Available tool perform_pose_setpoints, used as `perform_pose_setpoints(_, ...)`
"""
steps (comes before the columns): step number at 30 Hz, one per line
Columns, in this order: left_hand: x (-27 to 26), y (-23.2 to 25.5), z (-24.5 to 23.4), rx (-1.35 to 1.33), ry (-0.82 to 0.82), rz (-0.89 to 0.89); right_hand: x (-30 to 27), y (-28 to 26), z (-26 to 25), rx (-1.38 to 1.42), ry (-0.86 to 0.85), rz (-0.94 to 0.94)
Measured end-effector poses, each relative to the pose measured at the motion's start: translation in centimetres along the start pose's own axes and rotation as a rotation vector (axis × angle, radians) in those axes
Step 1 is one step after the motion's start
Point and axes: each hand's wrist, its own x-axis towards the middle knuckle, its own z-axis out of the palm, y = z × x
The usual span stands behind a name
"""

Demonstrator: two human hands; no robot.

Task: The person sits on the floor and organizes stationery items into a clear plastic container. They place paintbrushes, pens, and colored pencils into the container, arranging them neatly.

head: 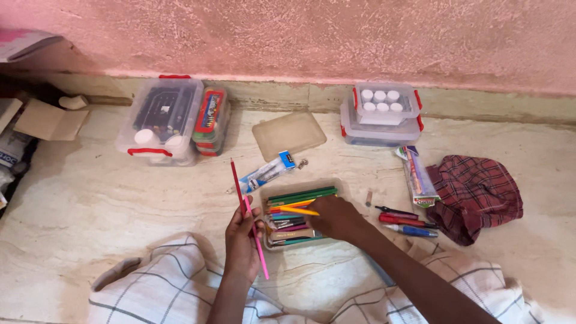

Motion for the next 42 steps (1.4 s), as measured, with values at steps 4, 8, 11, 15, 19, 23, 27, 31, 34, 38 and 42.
perform_pose_setpoints(4,-0.9,0.6,0.8,-0.039,-0.135,-0.055,0.4,-0.1,-2.0,0.077,-0.072,0.244)
perform_pose_setpoints(8,-1.8,0.9,2.6,0.056,-0.208,-0.081,0.1,-1.0,-5.0,0.463,-0.061,0.294)
perform_pose_setpoints(11,-2.4,0.8,3.8,0.140,-0.279,-0.158,0.3,-2.9,-5.3,0.718,0.027,0.236)
perform_pose_setpoints(15,-3.0,0.7,4.1,0.335,-0.493,-0.220,0.8,-5.2,-3.7,0.935,0.146,0.244)
perform_pose_setpoints(19,-3.3,1.5,3.9,0.479,-0.567,-0.340,0.5,-4.8,-3.3,0.792,0.203,0.501)
perform_pose_setpoints(23,-3.0,1.9,3.6,0.469,-0.572,-0.261,-0.5,-4.2,-4.0,0.893,0.057,0.392)
perform_pose_setpoints(27,-2.9,0.5,4.2,0.425,-0.563,-0.124,-1.9,-5.7,-4.1,1.144,-0.081,0.474)
perform_pose_setpoints(31,-2.9,-0.6,4.4,0.052,-0.313,-0.090,-2.5,-8.3,-2.9,1.032,0.078,0.595)
perform_pose_setpoints(34,-2.8,-0.1,3.8,-0.116,-0.327,-0.098,-2.7,-9.6,-1.5,0.998,0.130,0.312)
perform_pose_setpoints(38,-2.5,0.4,3.4,-0.051,-0.213,-0.033,-1.3,-8.6,-1.4,0.567,0.218,0.201)
perform_pose_setpoints(42,-1.6,1.2,2.2,-0.055,0.004,0.126,0.1,-5.2,-3.5,0.203,0.319,0.121)
